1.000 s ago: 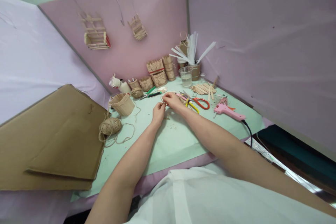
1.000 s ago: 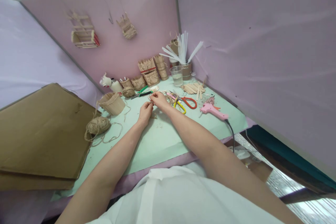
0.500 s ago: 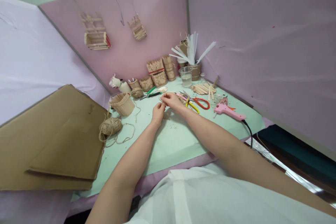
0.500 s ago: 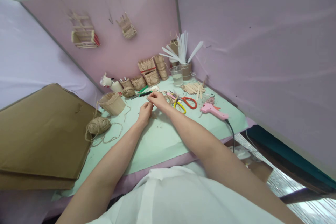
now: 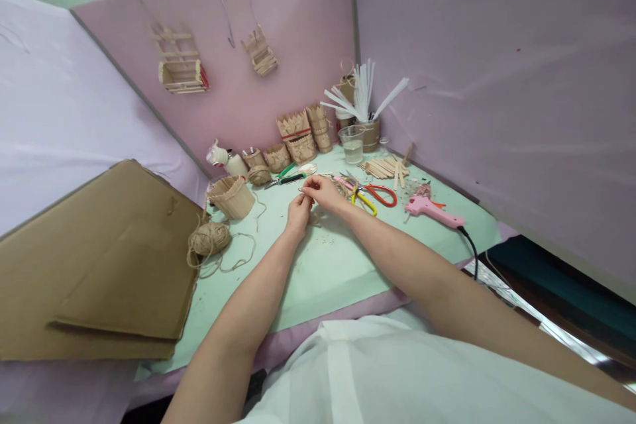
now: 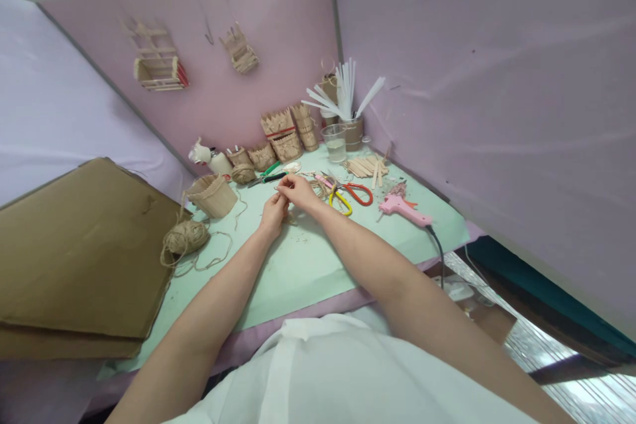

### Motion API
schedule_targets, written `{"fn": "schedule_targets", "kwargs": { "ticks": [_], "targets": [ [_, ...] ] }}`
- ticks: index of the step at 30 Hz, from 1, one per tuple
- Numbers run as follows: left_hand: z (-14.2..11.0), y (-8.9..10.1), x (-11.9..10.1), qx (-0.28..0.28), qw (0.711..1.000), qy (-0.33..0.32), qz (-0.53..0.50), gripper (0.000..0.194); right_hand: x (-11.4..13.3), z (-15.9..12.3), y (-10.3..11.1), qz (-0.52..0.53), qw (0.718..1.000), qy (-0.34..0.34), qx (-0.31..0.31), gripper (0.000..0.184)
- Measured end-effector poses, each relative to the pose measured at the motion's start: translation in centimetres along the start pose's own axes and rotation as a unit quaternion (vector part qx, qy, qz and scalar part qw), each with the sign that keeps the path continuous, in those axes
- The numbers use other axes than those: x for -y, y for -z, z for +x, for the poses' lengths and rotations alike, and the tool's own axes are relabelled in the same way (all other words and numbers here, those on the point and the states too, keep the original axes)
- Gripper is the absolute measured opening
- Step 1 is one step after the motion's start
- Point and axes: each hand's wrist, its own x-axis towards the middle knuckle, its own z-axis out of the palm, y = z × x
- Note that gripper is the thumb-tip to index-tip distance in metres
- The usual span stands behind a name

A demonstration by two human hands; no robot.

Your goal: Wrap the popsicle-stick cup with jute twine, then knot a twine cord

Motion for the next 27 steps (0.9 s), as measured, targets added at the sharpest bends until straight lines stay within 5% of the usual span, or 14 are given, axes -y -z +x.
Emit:
{"fn": "schedule_targets", "kwargs": {
  "ticks": [10,21,27],
  "targets": [
    [-0.2,0.0,-0.2,0.002,1.000,-0.019,-0.001,0.039,-0.2,0.1,0.0,-0.024,1.000,0.005,0.010,0.006],
    [0.1,0.2,-0.3,-0.025,0.998,0.014,-0.047,0.021,0.6,-0.3,0.2,-0.106,0.993,0.033,0.043,0.005],
    [0.2,0.3,-0.8,-0.021,0.995,0.040,-0.085,0.046,0.8,-0.5,0.1,-0.098,0.991,0.033,0.080,0.015]
  ]
}}
